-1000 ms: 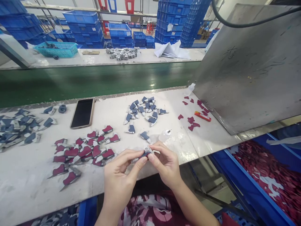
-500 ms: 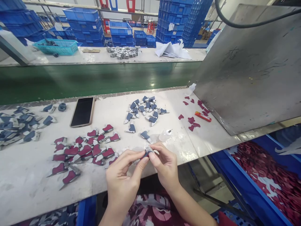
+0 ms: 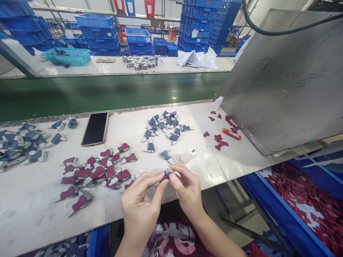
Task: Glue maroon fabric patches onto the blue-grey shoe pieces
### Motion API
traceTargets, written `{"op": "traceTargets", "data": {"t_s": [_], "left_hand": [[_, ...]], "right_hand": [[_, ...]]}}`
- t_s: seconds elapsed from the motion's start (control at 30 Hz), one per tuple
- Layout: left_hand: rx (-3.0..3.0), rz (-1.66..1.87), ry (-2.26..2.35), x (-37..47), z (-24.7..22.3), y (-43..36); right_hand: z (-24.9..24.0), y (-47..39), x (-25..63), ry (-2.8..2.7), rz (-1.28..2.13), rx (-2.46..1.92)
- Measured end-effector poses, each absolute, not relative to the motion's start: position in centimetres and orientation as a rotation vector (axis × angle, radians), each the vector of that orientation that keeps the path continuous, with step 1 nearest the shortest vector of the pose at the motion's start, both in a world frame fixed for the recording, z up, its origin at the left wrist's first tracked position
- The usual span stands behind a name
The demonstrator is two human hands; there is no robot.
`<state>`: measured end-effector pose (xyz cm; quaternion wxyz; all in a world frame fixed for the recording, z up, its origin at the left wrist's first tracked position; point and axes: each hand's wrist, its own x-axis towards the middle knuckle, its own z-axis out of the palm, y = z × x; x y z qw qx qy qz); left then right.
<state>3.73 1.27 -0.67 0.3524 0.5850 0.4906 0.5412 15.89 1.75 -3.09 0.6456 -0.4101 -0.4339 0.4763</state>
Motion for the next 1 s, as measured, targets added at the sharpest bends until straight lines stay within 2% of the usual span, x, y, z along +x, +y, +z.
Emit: {"op": "traceTargets", "data": {"t_s": [0.33,0.6,0.8,1.0], "left_hand": [[1.202,1.271,1.223,3.1,-1.0,2.0],[0.976,1.273,1.252,3.7,-1.0,2.3],[0.822,1.188,1.293,3.0,-1.1,3.0],[1.013,1.127,1.373,2.7,0.6,2.6]], "right_hand": [[-3.6,2.7,16.8,-1.034,1.152,-0.957],[-3.7,2.4,16.1,-1.163,0.97,-1.076],[-3.9,2.8,17.3,-1.294,1.0,-1.118],[-2.3,3.6,19.6,-1.788,0.49,-0.932]]}}
